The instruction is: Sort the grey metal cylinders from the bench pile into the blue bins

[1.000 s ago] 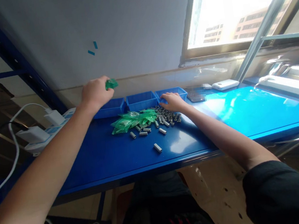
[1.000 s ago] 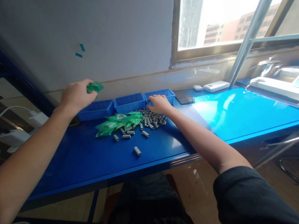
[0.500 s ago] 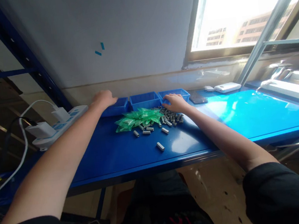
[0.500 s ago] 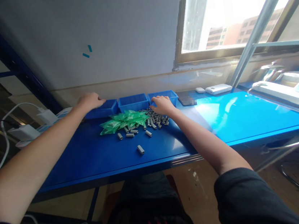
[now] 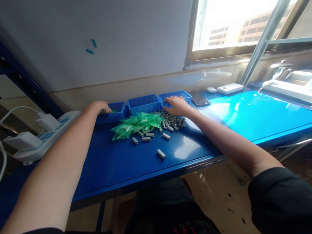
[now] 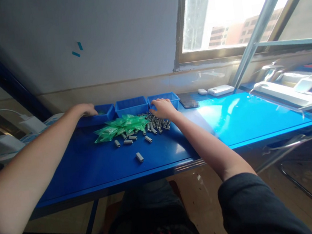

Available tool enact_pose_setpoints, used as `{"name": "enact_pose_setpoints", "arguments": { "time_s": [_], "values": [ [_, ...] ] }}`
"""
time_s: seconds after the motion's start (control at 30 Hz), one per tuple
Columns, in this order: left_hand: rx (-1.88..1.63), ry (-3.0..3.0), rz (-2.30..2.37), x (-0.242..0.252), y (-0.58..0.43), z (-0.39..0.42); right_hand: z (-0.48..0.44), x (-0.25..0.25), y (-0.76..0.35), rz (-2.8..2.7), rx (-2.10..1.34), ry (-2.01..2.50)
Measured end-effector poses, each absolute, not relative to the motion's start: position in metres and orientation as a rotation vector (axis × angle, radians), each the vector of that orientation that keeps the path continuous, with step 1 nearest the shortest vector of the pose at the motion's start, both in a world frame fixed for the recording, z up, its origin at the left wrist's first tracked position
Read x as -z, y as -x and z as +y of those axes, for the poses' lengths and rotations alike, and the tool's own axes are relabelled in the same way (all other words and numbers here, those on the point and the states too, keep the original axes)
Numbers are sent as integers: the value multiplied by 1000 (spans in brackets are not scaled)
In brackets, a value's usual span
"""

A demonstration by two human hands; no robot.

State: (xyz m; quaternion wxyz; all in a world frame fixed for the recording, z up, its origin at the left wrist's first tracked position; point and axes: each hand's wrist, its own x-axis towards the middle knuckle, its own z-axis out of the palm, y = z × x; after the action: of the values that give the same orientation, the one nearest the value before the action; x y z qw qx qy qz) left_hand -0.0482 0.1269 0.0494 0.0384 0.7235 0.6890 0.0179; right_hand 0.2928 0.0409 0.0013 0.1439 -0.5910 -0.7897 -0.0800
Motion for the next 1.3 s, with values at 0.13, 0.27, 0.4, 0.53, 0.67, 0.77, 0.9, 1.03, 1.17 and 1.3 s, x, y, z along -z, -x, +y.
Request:
{"name": "enact_pose_setpoints", "arguments": {
  "time_s": [0.13, 0.27, 0.4, 0.53, 0.67, 0.77, 0.9, 1.03, 1.17, 1.3],
  "values": [
    [-311, -2197, 2355, -65, 35, 88, 39, -3, -293, -2277, 216, 1689],
    [-770, -2620, 2041, -51, 13, 33, 33, -6, -289, -2149, 269, 1640],
    [-502, -2889, 1468, -14, -7, 1, 19, -16, -268, -2072, 287, 1461],
    [-416, -2887, 1411, 5, -11, 3, 14, -26, -236, -2317, 124, 1239],
    [-438, -2803, 1314, 8, -6, 7, 17, -27, -209, -2588, -51, 1224],
    [-424, -2777, 1300, 8, -5, 5, 14, -19, -202, -2519, 22, 1286],
    [-447, -2743, 1350, 10, -5, 2, 4, -9, -208, -2396, -6, 1311],
    [-467, -2690, 1465, 12, -5, -1, 2, -9, -218, -2370, -82, 1288],
    [-386, -2700, 1451, 12, -5, -3, 7, -8, -220, -2375, -110, 1233],
    [-372, -2721, 1443, 11, -5, -4, 13, -2, -220, -2377, -144, 1200]
  ]
}}
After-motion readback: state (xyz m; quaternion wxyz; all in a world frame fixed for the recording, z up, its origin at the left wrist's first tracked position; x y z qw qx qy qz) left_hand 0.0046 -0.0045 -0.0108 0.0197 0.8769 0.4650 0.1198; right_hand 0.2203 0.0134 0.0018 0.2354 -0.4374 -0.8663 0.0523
